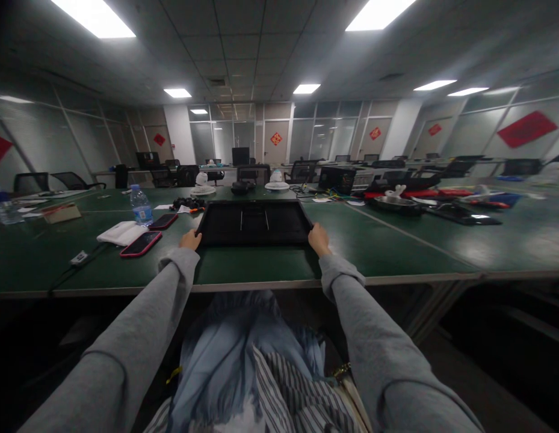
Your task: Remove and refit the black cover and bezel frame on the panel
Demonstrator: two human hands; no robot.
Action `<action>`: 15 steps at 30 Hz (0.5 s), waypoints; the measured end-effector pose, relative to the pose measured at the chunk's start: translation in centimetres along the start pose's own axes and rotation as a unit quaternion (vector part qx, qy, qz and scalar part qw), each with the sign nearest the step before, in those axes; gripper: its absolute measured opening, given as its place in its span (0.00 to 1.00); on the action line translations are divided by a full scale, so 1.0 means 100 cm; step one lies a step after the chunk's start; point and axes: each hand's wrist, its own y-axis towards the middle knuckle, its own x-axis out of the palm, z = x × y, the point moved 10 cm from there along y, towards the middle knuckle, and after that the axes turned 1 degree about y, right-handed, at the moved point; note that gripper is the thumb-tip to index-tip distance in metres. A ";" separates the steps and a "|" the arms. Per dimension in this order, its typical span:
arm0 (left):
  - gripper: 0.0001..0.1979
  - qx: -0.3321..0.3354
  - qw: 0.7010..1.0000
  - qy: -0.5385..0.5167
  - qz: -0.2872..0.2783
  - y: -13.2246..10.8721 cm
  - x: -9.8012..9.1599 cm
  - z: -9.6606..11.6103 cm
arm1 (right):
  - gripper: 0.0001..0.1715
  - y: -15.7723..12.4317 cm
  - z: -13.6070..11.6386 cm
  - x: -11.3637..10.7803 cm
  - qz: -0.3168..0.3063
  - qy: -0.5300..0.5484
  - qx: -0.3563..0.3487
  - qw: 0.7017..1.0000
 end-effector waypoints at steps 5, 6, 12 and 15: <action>0.22 -0.014 0.999 -0.048 -0.003 0.004 0.002 -0.006 | 0.27 -0.002 0.001 -0.003 0.011 0.000 0.005 1.000; 0.23 -0.017 0.998 -0.064 0.001 0.006 0.002 -0.008 | 0.26 -0.001 0.002 -0.002 0.011 0.004 0.003 1.000; 0.20 -0.077 0.988 -0.127 0.031 0.010 -0.006 -0.024 | 0.26 0.003 0.004 0.007 0.004 0.037 -0.002 0.999; 0.19 -0.105 0.986 -0.124 0.041 0.006 -0.013 -0.029 | 0.24 0.003 -0.002 0.006 0.011 0.047 -0.023 0.999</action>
